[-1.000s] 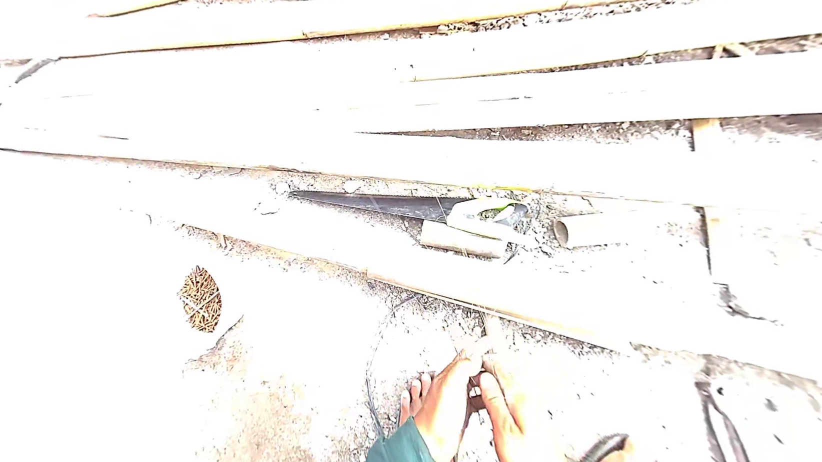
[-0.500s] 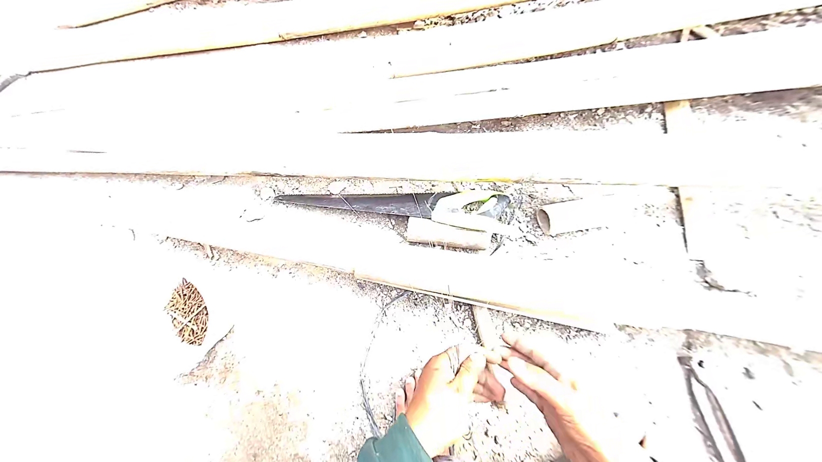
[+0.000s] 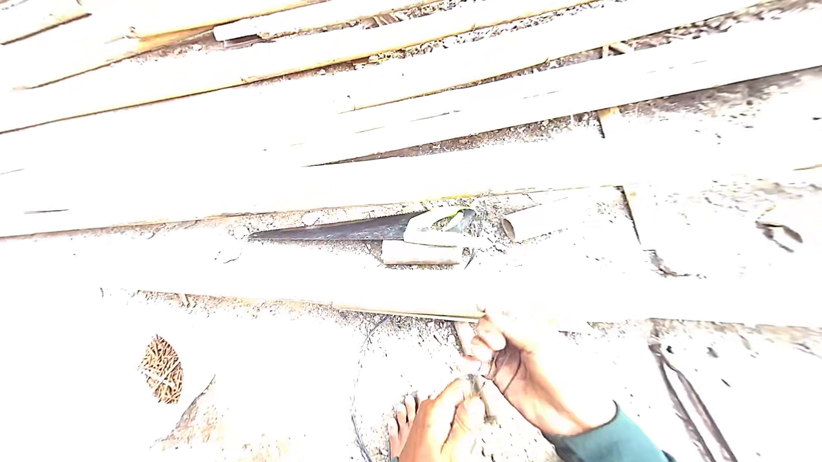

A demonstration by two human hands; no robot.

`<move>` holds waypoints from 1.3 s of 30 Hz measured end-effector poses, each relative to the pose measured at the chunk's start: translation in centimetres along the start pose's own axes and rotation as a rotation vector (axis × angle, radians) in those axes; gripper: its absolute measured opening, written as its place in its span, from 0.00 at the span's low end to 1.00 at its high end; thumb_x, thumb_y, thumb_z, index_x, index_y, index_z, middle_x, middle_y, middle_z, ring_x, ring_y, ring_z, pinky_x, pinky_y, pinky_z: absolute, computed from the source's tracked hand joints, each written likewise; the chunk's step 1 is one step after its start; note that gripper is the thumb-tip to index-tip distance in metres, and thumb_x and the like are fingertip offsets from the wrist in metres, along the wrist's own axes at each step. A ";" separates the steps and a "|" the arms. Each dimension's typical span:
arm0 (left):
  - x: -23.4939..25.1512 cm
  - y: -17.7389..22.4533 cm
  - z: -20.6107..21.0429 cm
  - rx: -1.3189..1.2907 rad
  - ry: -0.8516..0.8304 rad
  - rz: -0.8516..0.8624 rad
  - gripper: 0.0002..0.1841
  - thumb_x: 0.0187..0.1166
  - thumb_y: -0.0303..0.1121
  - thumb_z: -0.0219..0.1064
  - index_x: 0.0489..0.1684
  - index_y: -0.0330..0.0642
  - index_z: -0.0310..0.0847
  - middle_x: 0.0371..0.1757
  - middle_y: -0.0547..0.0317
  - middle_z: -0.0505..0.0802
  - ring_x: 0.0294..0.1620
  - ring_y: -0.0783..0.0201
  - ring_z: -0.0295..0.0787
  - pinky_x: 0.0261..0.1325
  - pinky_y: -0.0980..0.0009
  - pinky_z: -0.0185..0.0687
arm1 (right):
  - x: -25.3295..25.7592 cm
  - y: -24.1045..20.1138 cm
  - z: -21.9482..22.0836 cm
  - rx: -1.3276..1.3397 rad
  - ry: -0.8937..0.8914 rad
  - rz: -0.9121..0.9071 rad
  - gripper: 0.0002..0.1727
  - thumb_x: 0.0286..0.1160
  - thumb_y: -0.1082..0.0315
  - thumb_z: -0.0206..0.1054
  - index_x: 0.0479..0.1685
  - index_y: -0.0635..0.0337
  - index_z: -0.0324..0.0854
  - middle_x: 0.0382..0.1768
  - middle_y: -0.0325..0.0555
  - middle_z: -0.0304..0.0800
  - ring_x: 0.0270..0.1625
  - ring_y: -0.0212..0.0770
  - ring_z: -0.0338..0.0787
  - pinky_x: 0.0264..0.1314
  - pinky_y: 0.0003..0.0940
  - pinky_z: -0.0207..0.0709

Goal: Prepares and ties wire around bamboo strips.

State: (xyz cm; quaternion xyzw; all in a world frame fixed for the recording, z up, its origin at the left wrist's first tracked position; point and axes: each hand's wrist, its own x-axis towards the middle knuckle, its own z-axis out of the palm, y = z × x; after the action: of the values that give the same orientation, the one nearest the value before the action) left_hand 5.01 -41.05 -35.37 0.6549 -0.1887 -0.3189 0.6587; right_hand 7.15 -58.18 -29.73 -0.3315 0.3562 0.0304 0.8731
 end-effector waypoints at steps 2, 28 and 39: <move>-0.8 -0.8 -0.3 0.095 -0.019 0.029 0.26 0.93 0.43 0.47 0.30 0.33 0.81 0.17 0.63 0.74 0.18 0.73 0.69 0.26 0.73 0.68 | 0.4 -2.8 -0.2 0.080 0.012 -0.011 0.23 0.95 0.59 0.42 0.28 0.50 0.74 0.12 0.29 0.64 0.12 0.26 0.66 0.17 0.22 0.70; 5.7 13.2 -4.2 0.387 -0.617 0.172 0.18 0.92 0.37 0.56 0.36 0.35 0.88 0.25 0.59 0.89 0.24 0.76 0.79 0.30 0.79 0.74 | -10.1 -7.1 -5.2 -1.968 -0.256 -1.114 0.16 0.90 0.56 0.54 0.45 0.54 0.86 0.30 0.45 0.90 0.35 0.49 0.93 0.39 0.50 0.87; 4.0 23.3 0.1 0.463 -0.798 -0.202 0.22 0.93 0.38 0.51 0.28 0.39 0.84 0.11 0.70 0.72 0.11 0.77 0.63 0.16 0.79 0.57 | -13.3 -14.5 -9.9 -1.940 -0.356 -1.484 0.16 0.93 0.56 0.51 0.40 0.55 0.76 0.20 0.44 0.73 0.17 0.46 0.75 0.14 0.38 0.64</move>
State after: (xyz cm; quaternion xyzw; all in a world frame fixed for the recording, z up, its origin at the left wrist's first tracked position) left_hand 11.82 -45.21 -13.13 0.6258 -0.4285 -0.5578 0.3370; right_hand -4.50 -72.94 -18.28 -0.9552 -0.2121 -0.1760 0.1081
